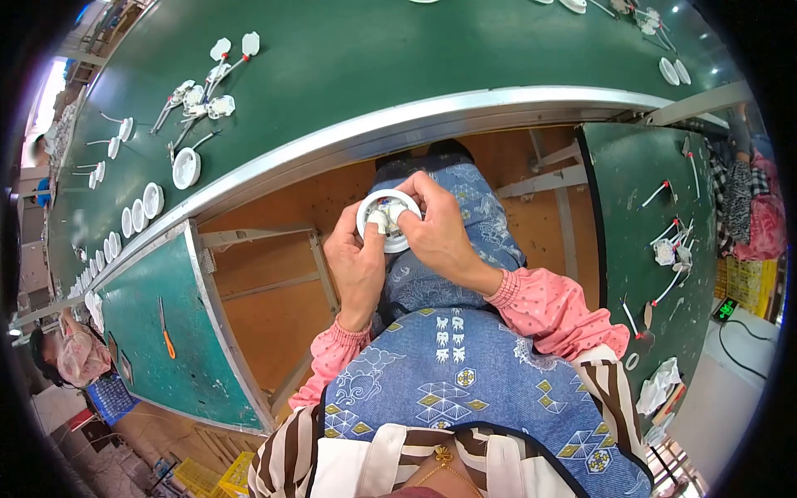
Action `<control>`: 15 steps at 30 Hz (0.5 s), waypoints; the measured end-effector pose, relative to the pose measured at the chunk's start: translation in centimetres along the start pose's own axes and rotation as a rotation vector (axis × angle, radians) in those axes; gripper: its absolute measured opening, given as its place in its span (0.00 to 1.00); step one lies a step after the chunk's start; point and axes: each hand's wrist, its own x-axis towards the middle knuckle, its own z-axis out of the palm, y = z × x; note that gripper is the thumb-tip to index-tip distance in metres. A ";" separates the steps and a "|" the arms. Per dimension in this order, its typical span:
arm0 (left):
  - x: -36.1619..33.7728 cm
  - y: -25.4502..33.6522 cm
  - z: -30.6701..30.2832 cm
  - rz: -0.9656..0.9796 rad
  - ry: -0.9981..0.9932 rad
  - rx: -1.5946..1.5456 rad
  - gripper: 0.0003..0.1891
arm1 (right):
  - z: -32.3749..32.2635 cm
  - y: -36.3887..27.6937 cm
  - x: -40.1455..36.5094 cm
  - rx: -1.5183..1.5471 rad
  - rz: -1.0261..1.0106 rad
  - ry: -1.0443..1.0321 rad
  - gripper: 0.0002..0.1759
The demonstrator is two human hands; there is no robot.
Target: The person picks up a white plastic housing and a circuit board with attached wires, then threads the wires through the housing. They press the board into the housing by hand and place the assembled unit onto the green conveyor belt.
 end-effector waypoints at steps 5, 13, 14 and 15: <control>0.6 0.0 -1.6 -0.262 -0.187 -0.388 0.16 | -0.1 -0.1 0.4 0.098 0.049 0.005 0.09; 2.6 4.7 -1.3 0.249 -0.014 0.151 0.19 | -1.8 -3.5 0.5 0.307 -0.134 -0.145 0.24; 3.5 5.7 -1.6 0.401 0.027 0.279 0.19 | -2.8 -3.9 0.7 0.292 -0.127 -0.104 0.24; 5.1 7.2 -1.7 0.527 0.090 0.413 0.19 | -3.9 -4.3 0.8 0.278 -0.118 -0.069 0.25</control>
